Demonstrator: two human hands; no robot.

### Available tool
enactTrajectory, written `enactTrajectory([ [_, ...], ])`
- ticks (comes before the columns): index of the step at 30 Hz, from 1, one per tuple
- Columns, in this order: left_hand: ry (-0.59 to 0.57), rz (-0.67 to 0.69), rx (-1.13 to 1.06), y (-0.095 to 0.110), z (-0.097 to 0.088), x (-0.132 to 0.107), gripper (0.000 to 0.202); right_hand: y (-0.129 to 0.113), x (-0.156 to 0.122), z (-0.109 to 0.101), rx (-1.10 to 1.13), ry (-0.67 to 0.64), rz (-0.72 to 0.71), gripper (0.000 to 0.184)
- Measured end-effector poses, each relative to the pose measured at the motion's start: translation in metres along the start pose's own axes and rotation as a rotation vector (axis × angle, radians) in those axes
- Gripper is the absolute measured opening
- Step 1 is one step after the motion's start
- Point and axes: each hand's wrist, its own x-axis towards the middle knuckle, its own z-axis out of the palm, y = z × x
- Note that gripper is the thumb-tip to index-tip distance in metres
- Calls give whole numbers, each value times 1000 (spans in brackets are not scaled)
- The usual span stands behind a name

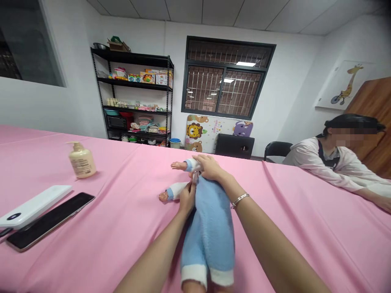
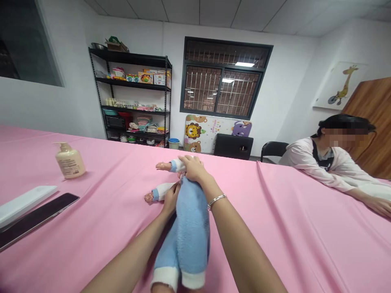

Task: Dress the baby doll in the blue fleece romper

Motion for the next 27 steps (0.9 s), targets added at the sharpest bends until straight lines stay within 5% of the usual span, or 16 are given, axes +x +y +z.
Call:
enactTrajectory([
  [9,266,-48,80,-12,9,8,43,83,-83,46,459,322,425,52],
  [13,333,-57,93,-20,-5,19,47,77,-87,75,629,434,512,52],
  [19,414,-83,73,-38,-50,39,49,43,-60,104,679,546,571,51],
  [23,358,-32,118,-49,-61,43,47,52,-71,100,707,634,722,55],
  [27,300,49,206,-53,-54,41,42,79,-99,86,630,803,959,79],
])
